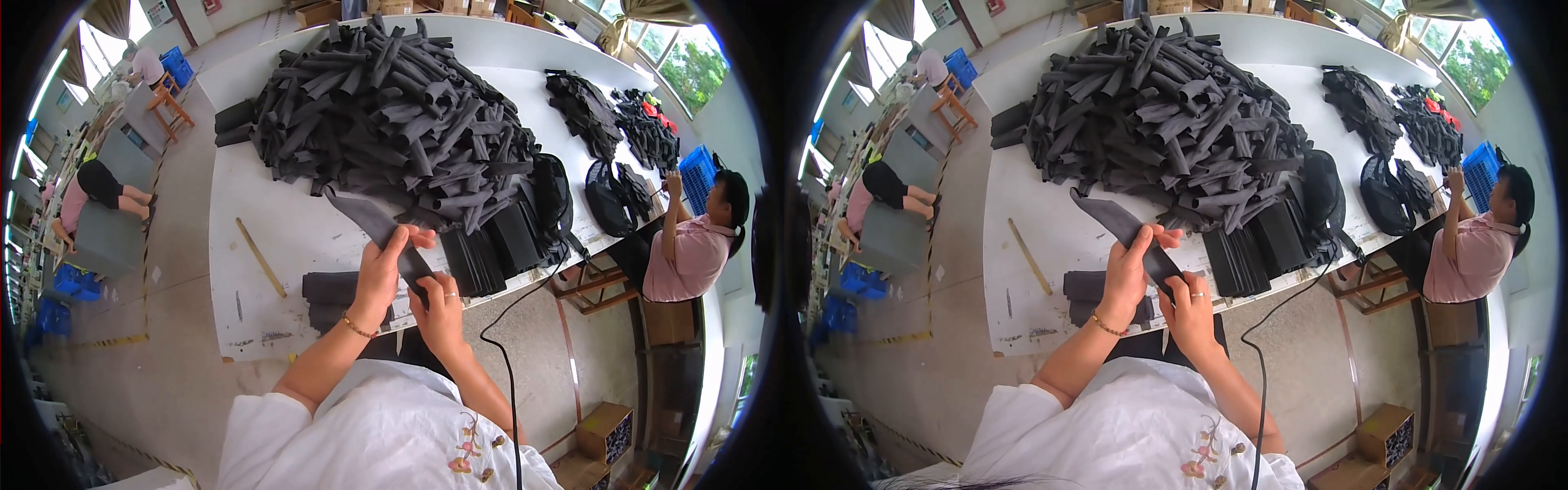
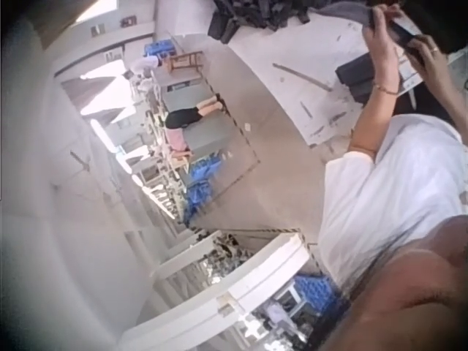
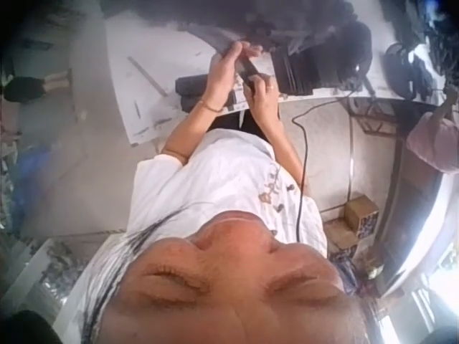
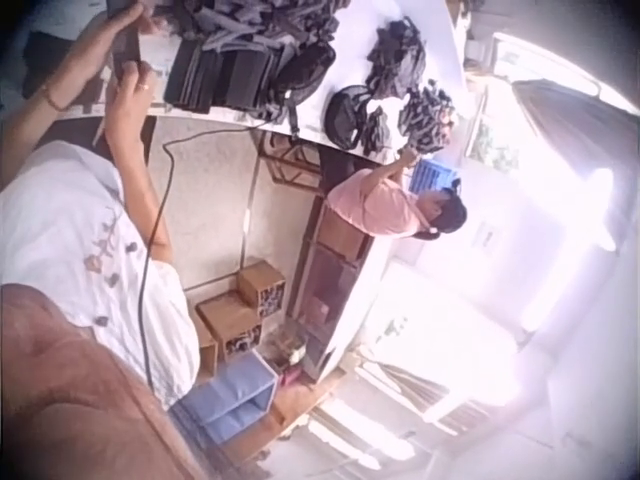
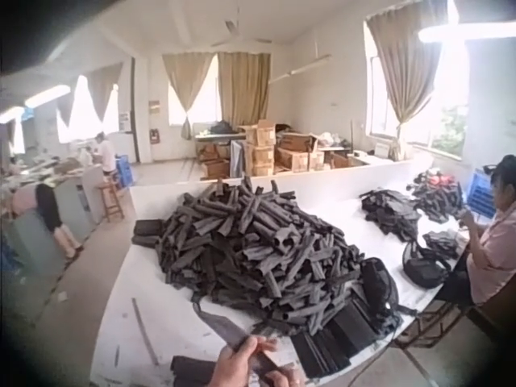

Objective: Assembling black foam components by peeling adhesive backing and sticking pieces together at a factory workbench.

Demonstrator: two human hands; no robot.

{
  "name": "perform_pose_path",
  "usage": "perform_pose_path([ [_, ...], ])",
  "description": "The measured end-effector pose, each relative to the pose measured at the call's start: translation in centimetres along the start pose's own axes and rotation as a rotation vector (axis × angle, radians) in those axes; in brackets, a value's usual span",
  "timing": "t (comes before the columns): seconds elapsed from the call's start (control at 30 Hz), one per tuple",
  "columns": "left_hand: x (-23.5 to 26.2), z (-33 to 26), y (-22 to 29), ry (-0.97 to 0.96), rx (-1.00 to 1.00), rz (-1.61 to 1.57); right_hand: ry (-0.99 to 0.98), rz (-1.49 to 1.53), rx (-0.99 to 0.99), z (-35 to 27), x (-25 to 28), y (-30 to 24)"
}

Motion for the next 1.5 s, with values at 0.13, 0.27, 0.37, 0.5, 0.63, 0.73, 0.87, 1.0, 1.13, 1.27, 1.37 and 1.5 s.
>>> perform_pose_path([
  [0.13,-0.2,-2.3,-2.3,0.05,0.14,-0.097,-0.019,0.036,0.144,1.7,0.0,-0.2],
  [0.27,0.2,-2.1,-1.8,0.136,0.181,-0.121,-0.064,-0.021,0.072,2.7,0.9,-1.4],
  [0.37,0.6,-1.4,-1.3,0.11,0.127,-0.14,-0.142,0.033,0.054,1.5,0.9,-0.1],
  [0.5,0.3,-1.7,-2.6,0.094,0.096,-0.336,-0.095,0.098,0.136,2.3,0.5,0.8],
  [0.63,0.3,-2.2,-3.3,0.117,0.109,-0.406,-0.108,0.124,0.145,2.8,0.4,0.6],
  [0.73,0.2,-2.5,-3.8,0.067,0.131,-0.421,-0.116,0.138,0.123,2.6,-0.4,0.7],
  [0.87,1.2,-2.6,-3.1,0.162,0.171,-0.325,-0.2,0.058,0.021,2.1,0.2,-0.5],
  [1.0,1.6,-1.7,-1.8,0.138,0.136,-0.343,-0.233,0.055,0.044,2.1,1.0,0.1],
  [1.13,1.1,0.1,0.8,0.182,0.042,-0.315,-0.118,0.06,0.181,2.3,2.4,0.6],
  [1.27,0.1,-0.6,-0.6,0.212,-0.017,-0.363,-0.076,0.116,0.197,3.1,2.8,0.4],
  [1.37,-0.2,-1.5,-1.5,0.208,0.054,-0.433,-0.076,0.125,0.242,3.8,2.6,-0.2],
  [1.5,0.0,-1.8,-1.6,0.213,0.007,-0.429,-0.075,0.136,0.24,3.9,2.4,-0.2],
])
Point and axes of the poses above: each hand's wrist, its own z-axis towards the middle knuckle, its own x-axis out of the back of the hand, y = z × x, the point moved 3 cm from there along z, towards the middle knuckle, and after that the axes turned 7 degrees about -z, right-handed, at the moved point
